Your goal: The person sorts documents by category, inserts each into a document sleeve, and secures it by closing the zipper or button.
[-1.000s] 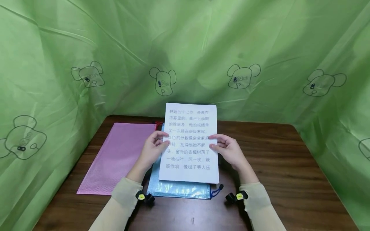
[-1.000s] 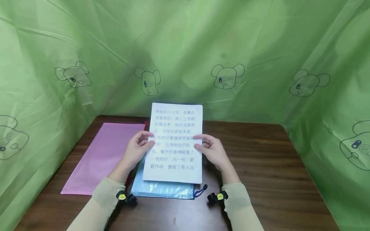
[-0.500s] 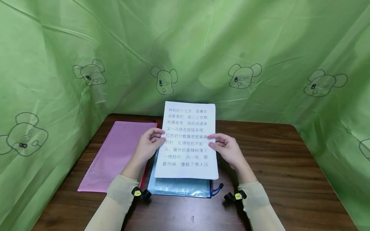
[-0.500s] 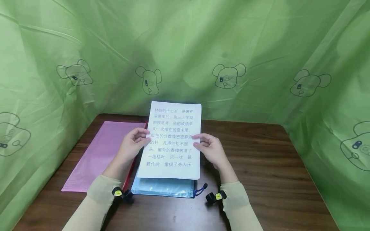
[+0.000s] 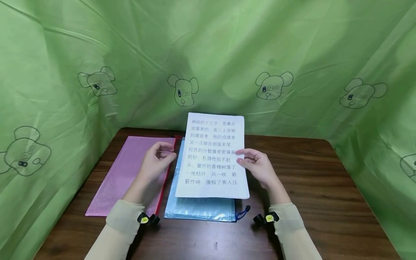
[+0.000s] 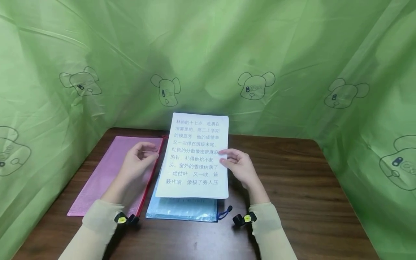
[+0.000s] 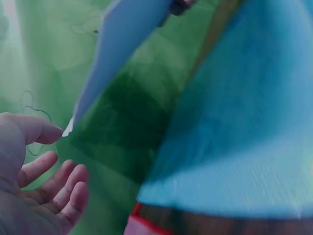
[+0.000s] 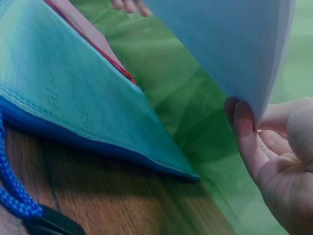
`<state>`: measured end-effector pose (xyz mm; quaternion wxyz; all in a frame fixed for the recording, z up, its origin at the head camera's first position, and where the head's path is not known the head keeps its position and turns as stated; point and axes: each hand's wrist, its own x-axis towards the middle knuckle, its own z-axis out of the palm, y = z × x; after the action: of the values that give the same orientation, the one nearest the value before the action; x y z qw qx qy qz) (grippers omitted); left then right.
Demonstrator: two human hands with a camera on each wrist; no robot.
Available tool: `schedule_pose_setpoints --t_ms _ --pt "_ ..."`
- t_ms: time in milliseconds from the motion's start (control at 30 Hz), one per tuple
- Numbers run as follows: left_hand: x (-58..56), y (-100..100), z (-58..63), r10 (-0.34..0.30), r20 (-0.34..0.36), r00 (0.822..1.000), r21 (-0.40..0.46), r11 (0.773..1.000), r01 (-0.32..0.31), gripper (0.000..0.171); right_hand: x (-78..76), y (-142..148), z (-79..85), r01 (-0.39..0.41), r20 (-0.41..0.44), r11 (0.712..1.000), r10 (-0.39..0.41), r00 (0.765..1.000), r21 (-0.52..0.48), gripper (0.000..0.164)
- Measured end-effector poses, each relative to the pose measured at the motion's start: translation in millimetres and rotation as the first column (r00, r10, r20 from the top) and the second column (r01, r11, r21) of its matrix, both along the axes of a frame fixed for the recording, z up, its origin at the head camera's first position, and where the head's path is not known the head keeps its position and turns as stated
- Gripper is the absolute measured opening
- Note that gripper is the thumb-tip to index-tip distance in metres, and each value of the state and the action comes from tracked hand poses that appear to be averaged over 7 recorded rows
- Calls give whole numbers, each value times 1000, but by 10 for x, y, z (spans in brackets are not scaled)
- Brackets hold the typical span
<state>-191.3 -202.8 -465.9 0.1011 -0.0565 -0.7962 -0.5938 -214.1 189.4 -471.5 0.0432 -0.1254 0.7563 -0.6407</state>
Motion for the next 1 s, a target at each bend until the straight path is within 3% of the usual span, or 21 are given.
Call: schedule_pose_setpoints --t_ms 100,267,567,867,1000 --pt "61 -140 -18 5 14 1000 -152 988 -2 39 -1 -8 -10 -5 -4 1000 5 1000 -17 29" --pt "197 -370 -92 -7 -2 1000 -363 932 6 44 -3 1 -28 -3 -7 1000 3 1000 -24 30" --pt "431 -600 -231 -59 29 998 -407 911 66 50 3 16 -42 -25 -12 999 25 1000 -47 30" --pt "370 -585 -174 -97 81 992 -547 828 125 61 21 8 -13 -29 17 998 30 999 -58 28" --pt "301 -550 -206 -65 86 994 -578 810 102 62 7 5 -55 -31 -2 998 31 1000 -60 28"
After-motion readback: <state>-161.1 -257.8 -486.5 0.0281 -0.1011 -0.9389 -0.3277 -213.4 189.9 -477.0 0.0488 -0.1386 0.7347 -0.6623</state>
